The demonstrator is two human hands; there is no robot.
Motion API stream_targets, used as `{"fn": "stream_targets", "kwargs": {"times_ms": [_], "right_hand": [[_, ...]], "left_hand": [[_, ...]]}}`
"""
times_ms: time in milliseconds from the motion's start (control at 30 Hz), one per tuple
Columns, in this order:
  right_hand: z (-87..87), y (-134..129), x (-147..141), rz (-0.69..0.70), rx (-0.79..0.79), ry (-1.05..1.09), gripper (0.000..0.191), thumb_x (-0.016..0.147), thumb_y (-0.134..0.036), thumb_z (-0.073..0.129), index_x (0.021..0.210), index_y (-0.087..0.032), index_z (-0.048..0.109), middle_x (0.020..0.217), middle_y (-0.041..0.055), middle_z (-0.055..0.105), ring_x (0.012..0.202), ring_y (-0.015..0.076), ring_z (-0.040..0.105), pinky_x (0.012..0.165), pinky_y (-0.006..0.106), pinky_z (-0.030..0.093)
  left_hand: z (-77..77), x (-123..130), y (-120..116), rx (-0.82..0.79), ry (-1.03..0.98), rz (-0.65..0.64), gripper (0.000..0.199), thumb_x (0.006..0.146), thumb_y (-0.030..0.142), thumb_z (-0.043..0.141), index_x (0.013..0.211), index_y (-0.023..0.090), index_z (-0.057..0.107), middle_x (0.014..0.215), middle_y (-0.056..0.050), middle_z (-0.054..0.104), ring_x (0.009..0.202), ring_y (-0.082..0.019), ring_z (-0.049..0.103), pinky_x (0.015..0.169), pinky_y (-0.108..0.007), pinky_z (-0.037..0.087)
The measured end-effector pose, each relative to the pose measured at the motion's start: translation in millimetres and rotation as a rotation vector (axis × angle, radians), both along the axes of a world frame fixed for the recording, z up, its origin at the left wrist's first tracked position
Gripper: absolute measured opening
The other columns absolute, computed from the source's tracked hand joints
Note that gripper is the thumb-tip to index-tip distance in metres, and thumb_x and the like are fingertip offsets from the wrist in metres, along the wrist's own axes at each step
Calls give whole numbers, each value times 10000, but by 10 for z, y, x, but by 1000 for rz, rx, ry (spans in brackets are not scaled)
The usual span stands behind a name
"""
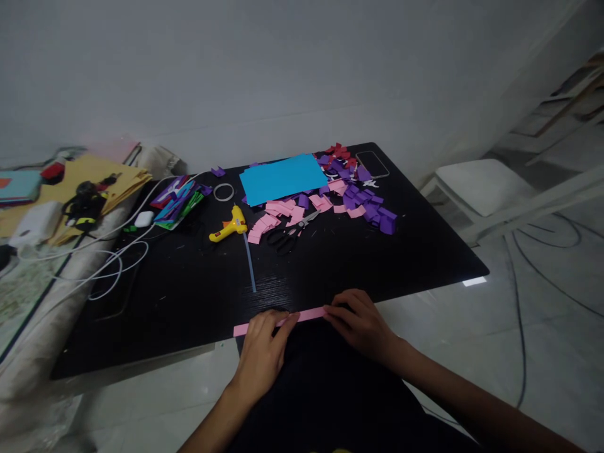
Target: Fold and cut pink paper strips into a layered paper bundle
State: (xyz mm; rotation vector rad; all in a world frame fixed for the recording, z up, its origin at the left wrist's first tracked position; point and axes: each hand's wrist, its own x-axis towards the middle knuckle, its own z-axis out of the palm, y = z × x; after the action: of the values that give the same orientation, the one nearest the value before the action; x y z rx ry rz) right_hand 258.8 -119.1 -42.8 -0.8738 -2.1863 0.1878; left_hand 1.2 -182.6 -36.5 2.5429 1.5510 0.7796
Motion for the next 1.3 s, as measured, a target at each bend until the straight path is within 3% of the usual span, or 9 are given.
{"fn": "stream_targets", "kwargs": {"times_ms": [133,300,833,1033,1300], "right_hand": [[-13,-1,-1,0,2,-9,97,952,-135,695,1035,-170,732,937,71,693,888,204,634,820,372,550],[-28,-4,7,-2,9,-6,110,941,-133,711,1043,-167,731,940,75,690,894,207,632,811,372,549],[1,4,7,-7,21,-20,94,935,-133,712,1020,-168,735,929,74,681,886,201,632,807,363,551],[10,10,25,-3,22,-31,106,940,-140,696,1027,-181,741,921,68,683,869,195,641,793,362,560],[21,7,47,9,42,-48,135,954,-156,668,1070,-176,734,940,82,691,881,211,653,790,379,582]], "left_hand": [[27,84,-7,-43,68,15,661,884,-44,472,1475,241,554,1209,-117,665,1087,-265,610,930,-442,524],[17,86,8,44,62,35,489,935,16,528,1372,200,645,1168,-121,677,1055,-268,607,921,-428,509],[2,-513,-122,143,104,95,341,981,115,629,1305,221,657,1118,-100,696,1055,-266,628,923,-439,481],[3,-774,-223,194,121,182,313,958,151,681,1254,253,673,1086,-76,703,1045,-263,659,911,-429,502],[-6,-852,-267,209,92,200,319,939,146,708,1246,222,663,1066,-84,712,1018,-267,667,900,-434,505]]}}
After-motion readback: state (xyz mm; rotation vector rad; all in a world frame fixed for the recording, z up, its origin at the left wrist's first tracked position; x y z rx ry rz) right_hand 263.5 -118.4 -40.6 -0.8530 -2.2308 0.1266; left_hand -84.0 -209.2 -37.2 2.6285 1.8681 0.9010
